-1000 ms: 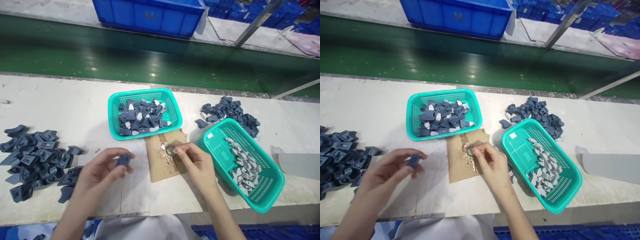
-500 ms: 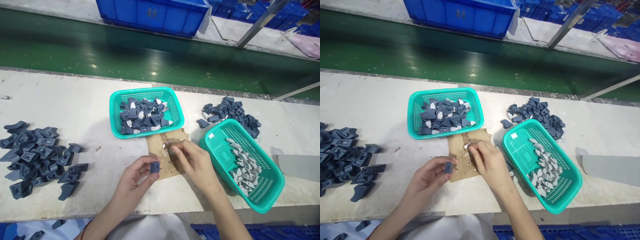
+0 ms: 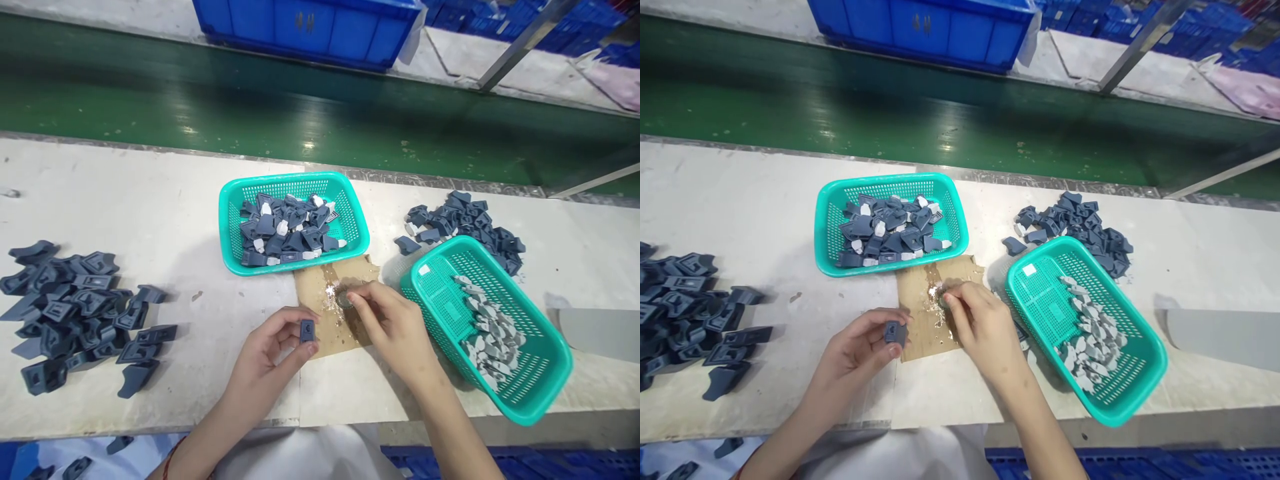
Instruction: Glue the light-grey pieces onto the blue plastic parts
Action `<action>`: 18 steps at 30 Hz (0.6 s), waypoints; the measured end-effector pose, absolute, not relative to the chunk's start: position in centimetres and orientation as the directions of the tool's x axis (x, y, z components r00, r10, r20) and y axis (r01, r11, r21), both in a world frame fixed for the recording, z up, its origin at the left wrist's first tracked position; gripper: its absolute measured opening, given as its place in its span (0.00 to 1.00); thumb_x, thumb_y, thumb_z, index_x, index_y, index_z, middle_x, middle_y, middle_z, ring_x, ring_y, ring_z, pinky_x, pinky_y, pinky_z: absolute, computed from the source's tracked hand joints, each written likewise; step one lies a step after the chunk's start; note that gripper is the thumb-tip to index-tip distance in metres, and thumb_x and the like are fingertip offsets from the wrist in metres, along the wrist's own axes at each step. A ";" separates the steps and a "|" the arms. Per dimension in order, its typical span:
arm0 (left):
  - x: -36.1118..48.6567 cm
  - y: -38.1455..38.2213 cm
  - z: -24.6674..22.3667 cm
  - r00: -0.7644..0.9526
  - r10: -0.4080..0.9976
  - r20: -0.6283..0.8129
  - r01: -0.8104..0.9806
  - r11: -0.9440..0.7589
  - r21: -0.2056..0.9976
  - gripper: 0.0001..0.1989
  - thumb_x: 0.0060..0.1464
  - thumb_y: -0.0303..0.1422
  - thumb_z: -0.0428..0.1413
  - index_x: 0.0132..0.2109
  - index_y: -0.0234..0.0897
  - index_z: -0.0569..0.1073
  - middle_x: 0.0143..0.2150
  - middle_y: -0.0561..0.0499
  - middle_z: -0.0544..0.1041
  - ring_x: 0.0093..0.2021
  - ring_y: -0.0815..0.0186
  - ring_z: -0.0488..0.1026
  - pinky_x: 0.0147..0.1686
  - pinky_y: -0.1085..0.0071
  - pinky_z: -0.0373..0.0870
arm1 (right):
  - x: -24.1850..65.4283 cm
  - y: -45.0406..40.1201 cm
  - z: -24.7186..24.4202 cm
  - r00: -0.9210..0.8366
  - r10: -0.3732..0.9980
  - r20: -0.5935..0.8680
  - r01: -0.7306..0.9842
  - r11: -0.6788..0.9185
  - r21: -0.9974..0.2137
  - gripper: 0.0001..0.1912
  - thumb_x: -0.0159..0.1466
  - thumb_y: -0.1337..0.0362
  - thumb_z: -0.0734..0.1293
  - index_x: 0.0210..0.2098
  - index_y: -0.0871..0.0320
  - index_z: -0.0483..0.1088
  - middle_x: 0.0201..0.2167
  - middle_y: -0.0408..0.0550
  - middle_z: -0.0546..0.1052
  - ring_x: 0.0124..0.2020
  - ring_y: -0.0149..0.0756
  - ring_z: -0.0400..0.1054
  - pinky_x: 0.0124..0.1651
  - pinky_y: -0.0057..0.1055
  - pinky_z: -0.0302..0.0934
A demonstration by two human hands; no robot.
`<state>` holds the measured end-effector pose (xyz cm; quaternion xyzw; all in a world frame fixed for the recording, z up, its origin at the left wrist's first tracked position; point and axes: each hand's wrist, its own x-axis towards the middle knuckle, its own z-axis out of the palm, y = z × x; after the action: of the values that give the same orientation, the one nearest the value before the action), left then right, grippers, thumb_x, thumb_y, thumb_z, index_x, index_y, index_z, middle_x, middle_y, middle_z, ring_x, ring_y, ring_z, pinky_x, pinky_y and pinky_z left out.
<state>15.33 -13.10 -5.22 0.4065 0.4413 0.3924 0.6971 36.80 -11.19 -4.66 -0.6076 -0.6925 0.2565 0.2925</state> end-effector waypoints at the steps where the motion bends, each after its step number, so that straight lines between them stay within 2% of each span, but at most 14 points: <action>1: 15.4 -13.1 -5.2 0.303 0.906 -0.295 -0.170 0.356 0.919 0.07 0.60 0.32 0.63 0.46 0.41 0.79 0.47 0.48 0.78 0.42 0.67 0.75 0.42 0.75 0.72 | 36.8 -11.2 -4.7 -0.083 0.994 0.073 0.676 0.110 -0.728 0.10 0.72 0.64 0.64 0.33 0.56 0.71 0.33 0.46 0.80 0.34 0.37 0.74 0.38 0.31 0.62; 4: 15.5 -13.1 -5.2 0.321 0.911 -0.260 -0.091 0.303 0.949 0.07 0.61 0.33 0.61 0.46 0.39 0.78 0.46 0.46 0.76 0.42 0.65 0.74 0.41 0.73 0.72 | 36.9 -11.4 -4.8 0.016 1.000 -0.024 0.556 -0.028 -0.831 0.11 0.71 0.60 0.65 0.32 0.55 0.72 0.28 0.43 0.77 0.29 0.34 0.70 0.33 0.29 0.61; 7: 15.6 -13.2 -5.3 0.362 0.910 -0.202 0.024 0.207 0.978 0.05 0.64 0.33 0.57 0.44 0.38 0.76 0.44 0.46 0.76 0.44 0.63 0.73 0.41 0.71 0.71 | 36.7 -11.6 -4.5 0.129 0.986 -0.107 0.330 -0.145 -0.933 0.13 0.69 0.57 0.67 0.29 0.56 0.71 0.21 0.40 0.72 0.23 0.31 0.64 0.28 0.27 0.58; 11: 15.5 -13.5 -5.3 0.397 0.892 -0.218 0.172 0.161 0.972 0.08 0.68 0.36 0.52 0.46 0.38 0.72 0.47 0.45 0.75 0.42 0.64 0.71 0.38 0.70 0.67 | 35.6 -11.8 -3.9 0.087 0.981 -0.172 0.107 -0.181 -0.978 0.15 0.67 0.56 0.70 0.26 0.56 0.70 0.17 0.38 0.69 0.19 0.28 0.59 0.23 0.26 0.53; 15: 15.3 -13.7 -5.3 0.432 0.844 -0.317 0.278 0.210 0.937 0.13 0.69 0.42 0.49 0.47 0.37 0.70 0.37 0.50 0.74 0.34 0.65 0.68 0.34 0.70 0.63 | 34.3 -12.1 -3.4 -0.003 0.982 -0.189 0.056 -0.188 -0.980 0.16 0.67 0.55 0.69 0.26 0.56 0.69 0.17 0.38 0.68 0.18 0.28 0.57 0.22 0.26 0.52; 18: 15.3 -13.8 -5.4 0.432 0.845 -0.316 0.294 0.200 0.935 0.13 0.69 0.42 0.49 0.45 0.37 0.70 0.33 0.53 0.71 0.31 0.67 0.66 0.32 0.71 0.62 | 33.7 -12.3 -3.2 -0.032 0.980 -0.196 0.096 -0.192 -0.977 0.17 0.68 0.56 0.68 0.25 0.56 0.69 0.18 0.38 0.67 0.20 0.29 0.58 0.25 0.27 0.54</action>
<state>15.33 -13.83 -5.37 0.5903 0.4821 0.2273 0.6062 33.73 -12.29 -3.24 -0.5586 -0.4819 0.5329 0.4145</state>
